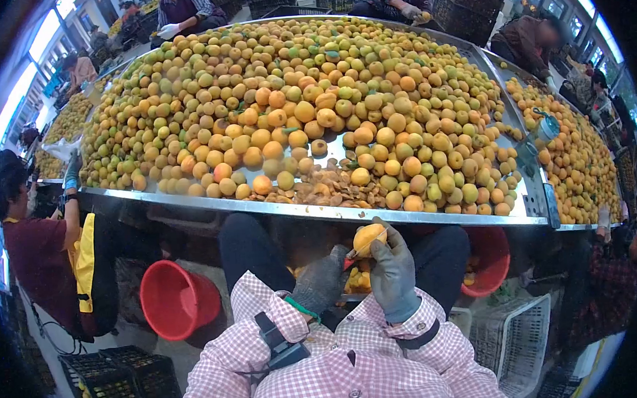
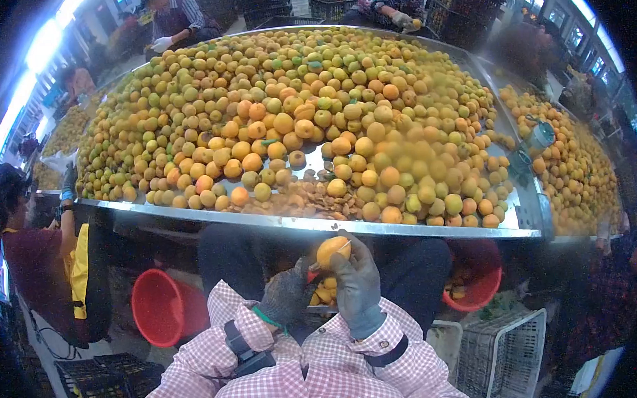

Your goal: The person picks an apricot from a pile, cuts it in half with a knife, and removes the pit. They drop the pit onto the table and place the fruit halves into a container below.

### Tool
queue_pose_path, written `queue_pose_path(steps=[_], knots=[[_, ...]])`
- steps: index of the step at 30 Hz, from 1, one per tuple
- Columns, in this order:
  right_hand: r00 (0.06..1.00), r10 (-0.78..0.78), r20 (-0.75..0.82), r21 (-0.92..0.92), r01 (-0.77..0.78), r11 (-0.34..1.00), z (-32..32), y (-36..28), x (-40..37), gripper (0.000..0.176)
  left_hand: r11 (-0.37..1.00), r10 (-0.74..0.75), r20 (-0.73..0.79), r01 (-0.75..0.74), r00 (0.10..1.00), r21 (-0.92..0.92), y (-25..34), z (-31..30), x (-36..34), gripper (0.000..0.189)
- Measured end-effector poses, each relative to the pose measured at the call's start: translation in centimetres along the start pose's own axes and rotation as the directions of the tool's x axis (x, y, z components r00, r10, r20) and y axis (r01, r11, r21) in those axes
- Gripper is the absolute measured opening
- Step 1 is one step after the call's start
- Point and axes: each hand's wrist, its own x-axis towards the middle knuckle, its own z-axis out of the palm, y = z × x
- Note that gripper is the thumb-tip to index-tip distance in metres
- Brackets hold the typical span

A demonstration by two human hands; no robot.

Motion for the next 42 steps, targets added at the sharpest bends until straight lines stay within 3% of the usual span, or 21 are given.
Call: queue_pose_path(steps=[5,7,9,12,13,15,16,17,19,20,24,27,30,33,34,35,37,38,39,41,42], knots=[[1.000,0.007,-0.024,0.066,-0.005,0.998,-0.9,0.6,0.8,0.040,0.998,0.024,0.073,-0.020,0.997,-0.054,-0.1,-0.9,0.1,0.037],[0.985,0.015,-0.172,0.174,0.015,0.985,-1.8,-0.2,1.9,0.037,0.923,0.057,0.025,-0.043,0.998,-0.382,-0.2,-2.2,-0.8,0.033],[0.980,0.038,-0.194,0.251,0.012,0.968,-3.4,-1.4,2.3,0.033,0.916,0.058,-0.014,-0.059,0.998,-0.397,0.1,-4.1,-1.4,0.035],[0.903,0.428,0.039,0.377,-0.410,0.830,-3.2,-3.4,1.1,0.037,0.913,0.104,-0.078,-0.127,0.991,-0.387,1.5,-5.8,-1.3,0.041],[0.903,0.428,0.035,0.378,-0.409,0.831,-3.5,-3.1,1.0,0.037,0.916,0.154,-0.105,-0.182,0.982,-0.357,1.9,-6.1,-1.2,0.045],[0.828,0.403,0.389,0.455,-0.553,0.698,-4.5,-2.3,0.5,0.038,0.927,0.182,-0.071,-0.196,0.981,-0.320,2.9,-6.1,-0.9,0.051],[0.801,0.519,0.298,0.482,-0.596,0.642,-4.3,-1.8,0.0,0.039,0.937,0.209,-0.039,-0.211,0.977,-0.277,3.2,-6.1,-0.8,0.058],[0.803,0.518,0.295,0.486,-0.593,0.642,-3.1,-1.6,-0.4,0.039,0.937,0.211,-0.034,-0.212,0.977,-0.277,3.5,-6.2,-0.5,0.058],[0.834,0.549,-0.060,0.430,-0.475,0.768,-0.4,-1.4,-1.4,0.039,0.936,0.334,0.138,-0.311,0.932,-0.165,3.8,-6.3,-0.3,0.069],[0.892,0.435,-0.125,0.243,-0.397,0.885,-1.4,0.2,-2.0,0.035,0.913,0.394,0.080,-0.380,0.916,-0.151,3.4,-6.1,-0.4,0.071],[0.922,0.381,0.067,0.039,-0.384,0.922,-3.1,1.1,-2.9,0.028,0.880,0.472,0.121,-0.476,0.874,0.006,3.7,-6.3,-0.3,0.070],[0.788,0.604,0.121,0.311,-0.608,0.731,-2.8,0.7,-3.8,0.026,0.780,0.609,0.080,-0.614,0.789,0.121,3.4,-5.8,-0.5,0.071],[0.866,0.484,0.127,-0.006,-0.488,0.873,-3.0,1.0,-3.6,0.031,0.642,0.730,0.129,-0.738,0.671,0.207,3.0,-5.5,-0.8,0.068],[0.941,0.295,0.164,-0.303,-0.237,0.923,-2.4,0.3,-4.7,0.029,0.737,0.656,0.093,-0.662,0.749,0.135,3.0,-5.1,-0.9,0.065],[0.926,0.376,0.035,-0.014,-0.376,0.926,-1.3,0.2,-4.5,0.031,0.734,0.659,0.091,-0.665,0.746,0.135,3.0,-4.7,-0.8,0.065],[0.925,0.377,0.037,-0.014,-0.377,0.926,-0.9,-0.5,-4.1,0.031,0.788,0.610,0.031,-0.611,0.792,0.075,2.9,-4.2,-0.9,0.067],[0.940,-0.086,0.330,-0.471,0.243,0.848,-0.1,-1.4,-3.5,0.031,0.836,0.548,-0.018,-0.548,0.836,0.016,2.6,-3.9,-1.2,0.070],[0.947,-0.171,0.273,-0.582,0.305,0.754,0.6,-1.1,-3.7,0.044,0.842,0.535,-0.061,-0.538,0.843,-0.048,2.5,-3.8,-1.3,0.071],[0.947,-0.173,0.271,-0.580,0.305,0.755,1.3,-1.0,-3.8,0.044,0.841,0.519,-0.103,-0.529,0.848,-0.115,2.5,-3.8,-1.4,0.072],[0.975,0.201,-0.096,-0.063,-0.208,0.976,2.3,-0.9,-3.7,0.055,0.829,0.495,-0.166,-0.520,0.853,-0.204,3.1,-3.8,-1.8,0.072],[0.975,0.201,-0.095,-0.062,-0.207,0.976,2.8,-1.3,-3.7,0.055,0.809,0.460,-0.225,-0.510,0.859,-0.292,3.3,-3.8,-2.1,0.072]])
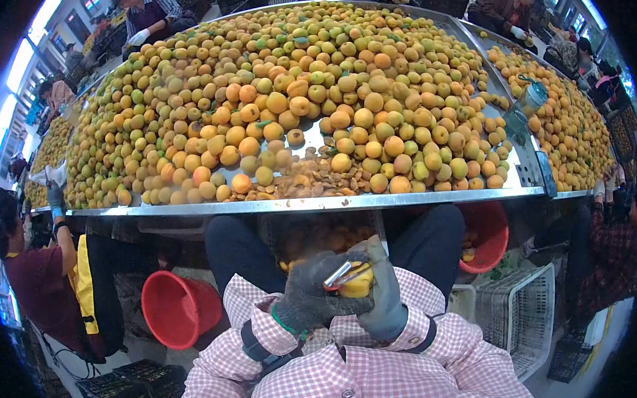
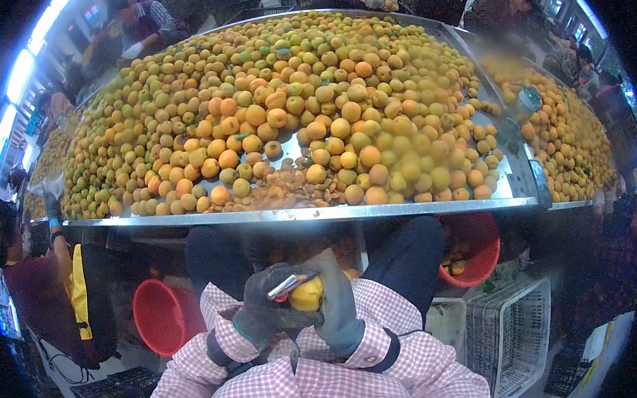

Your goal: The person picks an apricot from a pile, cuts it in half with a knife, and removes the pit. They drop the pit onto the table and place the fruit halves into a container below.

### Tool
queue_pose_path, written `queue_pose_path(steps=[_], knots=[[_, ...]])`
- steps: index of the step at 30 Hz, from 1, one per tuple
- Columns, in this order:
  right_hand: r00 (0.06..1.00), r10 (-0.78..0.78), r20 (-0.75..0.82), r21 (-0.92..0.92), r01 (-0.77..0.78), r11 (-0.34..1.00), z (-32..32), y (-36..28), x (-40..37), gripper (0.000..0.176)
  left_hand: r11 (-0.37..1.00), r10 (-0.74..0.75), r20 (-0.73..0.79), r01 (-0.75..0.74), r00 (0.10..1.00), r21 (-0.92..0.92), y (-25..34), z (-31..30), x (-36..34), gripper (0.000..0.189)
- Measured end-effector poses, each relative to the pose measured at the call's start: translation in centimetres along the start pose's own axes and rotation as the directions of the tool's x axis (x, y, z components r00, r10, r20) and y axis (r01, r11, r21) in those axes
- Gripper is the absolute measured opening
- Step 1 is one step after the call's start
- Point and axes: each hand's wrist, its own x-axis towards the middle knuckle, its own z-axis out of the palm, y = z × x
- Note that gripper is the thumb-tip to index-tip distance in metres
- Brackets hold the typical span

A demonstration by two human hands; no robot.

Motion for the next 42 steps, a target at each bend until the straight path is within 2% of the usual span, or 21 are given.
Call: queue_pose_path(steps=[2,4,6,8,9,10,11,12,15,17,20,24,26,27,28,29,30,32,34,39,42], knots=[[0.922,-0.378,0.089,-0.548,0.362,0.754,0.6,-0.8,-0.4,0.053,0.997,-0.006,-0.098,-0.002,0.995,-0.075,-0.5,1.3,-0.8,0.073],[0.913,-0.397,0.093,-0.558,0.378,0.738,-0.9,0.9,0.7,0.048,0.989,-0.017,-0.195,-0.012,0.981,-0.149,-1.3,2.6,-1.1,0.073],[0.904,-0.415,0.103,-0.564,0.396,0.724,-1.4,1.5,1.4,0.042,0.856,-0.192,-0.158,0.086,0.969,-0.509,-1.8,3.3,-1.2,0.074],[0.721,-0.629,0.292,-0.797,0.547,0.257,-1.1,0.8,2.4,0.045,0.795,-0.298,-0.142,0.163,0.944,-0.584,-1.3,3.0,-0.7,0.071],[0.716,-0.631,0.298,-0.792,0.554,0.255,-1.2,0.4,2.9,0.045,0.718,-0.399,-0.102,0.241,0.911,-0.653,-1.0,2.5,-0.3,0.069],[0.922,-0.362,0.135,-0.507,0.379,0.774,-1.4,0.1,3.1,0.041,0.789,-0.369,-0.022,0.301,0.929,-0.535,-0.5,0.8,0.7,0.071],[0.991,0.008,0.133,-0.071,0.002,0.997,-1.5,-0.4,3.2,0.038,0.789,-0.372,-0.018,0.306,0.928,-0.533,-0.6,0.1,0.8,0.071],[0.963,0.073,0.260,0.161,-0.118,0.980,-1.1,-1.4,2.3,0.036,0.885,-0.269,0.008,0.251,0.963,-0.392,-0.8,-0.4,0.9,0.072],[0.937,0.321,0.136,0.149,-0.340,0.929,-0.6,-3.0,1.5,0.035,0.988,-0.131,0.062,0.136,0.989,-0.070,0.3,-1.7,2.0,0.083],[0.950,0.248,0.188,-0.084,-0.235,0.968,-2.7,-1.2,2.0,0.033,0.952,-0.006,0.141,-0.037,0.990,0.302,0.8,-2.5,2.4,0.084],[0.941,0.304,0.148,0.044,-0.313,0.949,-3.0,-0.3,2.3,0.033,0.905,0.066,0.242,-0.160,0.968,0.394,-0.1,-2.6,1.9,0.081],[0.992,0.105,0.063,0.220,-0.116,0.968,-2.7,1.3,2.2,0.031,0.924,0.153,0.256,-0.230,0.955,0.307,-1.4,-1.8,1.8,0.078],[0.994,0.106,0.020,0.291,-0.107,0.951,-1.7,0.2,1.8,0.029,0.972,0.171,0.074,-0.180,0.983,0.152,-0.7,-1.2,2.2,0.071],[0.961,-0.276,0.024,-0.313,0.269,0.911,-1.3,-0.4,1.4,0.024,0.972,0.170,0.075,-0.180,0.983,0.153,-0.2,-1.0,2.3,0.071],[0.802,-0.546,0.243,-0.758,0.508,0.408,-1.1,-0.7,1.2,0.020,0.988,0.107,0.021,-0.109,0.994,0.111,0.4,-0.7,2.1,0.067],[0.802,-0.546,0.242,-0.758,0.508,0.409,-0.9,-0.3,1.4,0.020,0.997,0.042,-0.030,-0.040,0.999,0.065,0.7,-0.4,2.0,0.062],[0.845,-0.529,0.086,-0.676,0.439,0.592,-0.7,0.3,1.6,0.023,0.997,0.041,-0.028,-0.040,0.999,0.064,0.9,0.1,1.8,0.062],[0.877,-0.477,-0.062,-0.558,0.366,0.745,-0.7,0.2,1.7,0.029,0.960,-0.142,-0.201,0.086,0.969,-0.265,1.1,1.1,1.5,0.054],[0.741,-0.649,0.170,-0.666,0.573,0.479,-0.4,-0.6,1.9,0.027,0.941,-0.207,-0.241,0.125,0.948,-0.315,0.9,1.9,1.3,0.051],[0.735,-0.646,0.205,-0.701,0.571,0.428,-1.9,0.7,4.2,0.020,0.791,-0.504,-0.229,0.339,0.833,-0.509,0.3,3.2,1.7,0.045],[0.732,-0.612,0.300,-0.770,0.564,0.298,-2.3,-0.7,5.0,0.022,0.922,-0.354,-0.198,0.306,0.914,-0.236,-1.6,2.0,2.2,0.054]])
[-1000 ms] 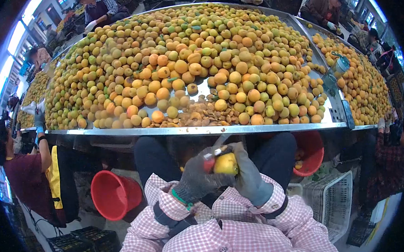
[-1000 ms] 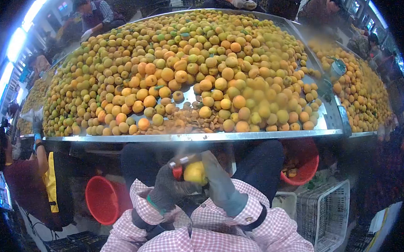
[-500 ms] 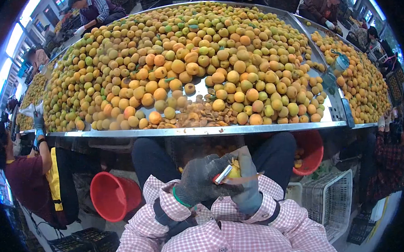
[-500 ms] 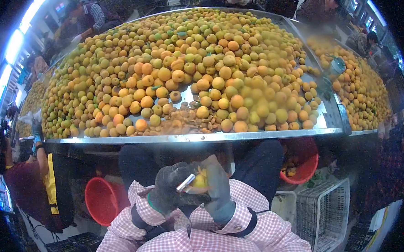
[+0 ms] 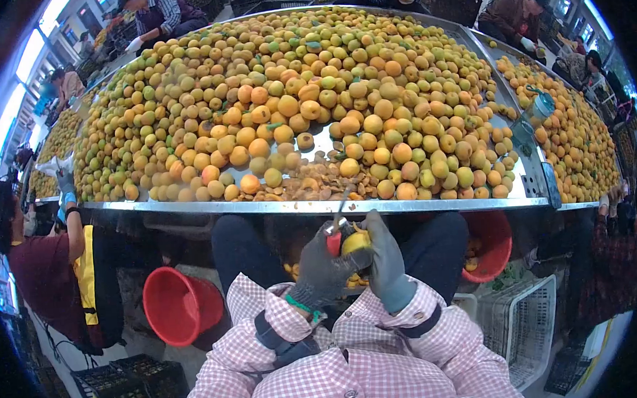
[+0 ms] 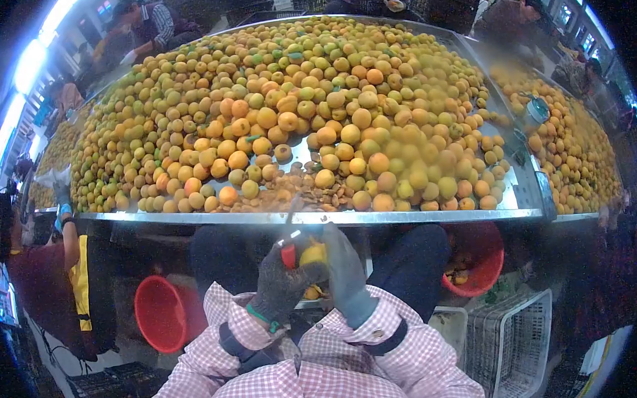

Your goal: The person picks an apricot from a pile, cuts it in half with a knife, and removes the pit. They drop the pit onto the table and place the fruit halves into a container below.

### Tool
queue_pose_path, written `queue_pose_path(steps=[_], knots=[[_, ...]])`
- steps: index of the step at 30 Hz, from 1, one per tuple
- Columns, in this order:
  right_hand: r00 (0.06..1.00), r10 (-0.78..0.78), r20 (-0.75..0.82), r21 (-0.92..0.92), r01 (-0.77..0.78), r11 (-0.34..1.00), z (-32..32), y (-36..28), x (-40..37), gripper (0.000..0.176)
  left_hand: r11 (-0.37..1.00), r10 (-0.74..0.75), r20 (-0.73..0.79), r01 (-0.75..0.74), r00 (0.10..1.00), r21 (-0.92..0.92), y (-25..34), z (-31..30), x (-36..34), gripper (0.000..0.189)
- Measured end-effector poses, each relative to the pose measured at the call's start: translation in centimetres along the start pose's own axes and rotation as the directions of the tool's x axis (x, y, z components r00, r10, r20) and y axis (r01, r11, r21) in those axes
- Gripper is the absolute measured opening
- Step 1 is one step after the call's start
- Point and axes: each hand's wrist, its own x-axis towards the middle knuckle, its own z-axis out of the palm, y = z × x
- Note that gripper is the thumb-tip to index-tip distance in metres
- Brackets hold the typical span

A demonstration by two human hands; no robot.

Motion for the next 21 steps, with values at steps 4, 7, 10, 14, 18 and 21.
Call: queue_pose_path(steps=[4,7,10,14,18,21], knots=[[0.709,0.435,0.556,0.637,-0.699,0.324,-1.9,-1.8,0.3,0.037,0.869,0.285,0.303,-0.378,0.910,0.320,1.2,-2.3,0.7,0.069],[0.548,0.267,0.793,0.597,-0.786,-0.160,-1.2,-0.4,0.0,0.041,0.623,0.382,0.525,-0.632,0.760,0.461,2.7,-3.1,1.5,0.072],[0.481,0.235,0.845,0.530,-0.811,-0.247,-1.3,0.1,-0.9,0.041,0.434,0.418,0.685,-0.793,0.597,0.427,2.8,-3.5,1.7,0.070],[0.564,0.316,0.763,0.601,-0.799,-0.027,-2.6,-1.0,-1.3,0.033,0.460,0.470,0.655,-0.797,0.592,0.391,2.8,-3.7,1.6,0.068],[0.723,0.270,0.635,0.403,-0.609,0.683,-3.6,-0.2,-1.9,0.033,0.515,0.521,0.617,-0.793,0.590,0.325,3.5,-3.4,2.1,0.062],[0.413,0.376,0.829,0.406,-0.908,0.102,-3.2,-0.5,-1.3,0.037,0.494,0.519,0.667,-0.824,0.535,0.278,3.9,-3.5,2.4,0.052]])
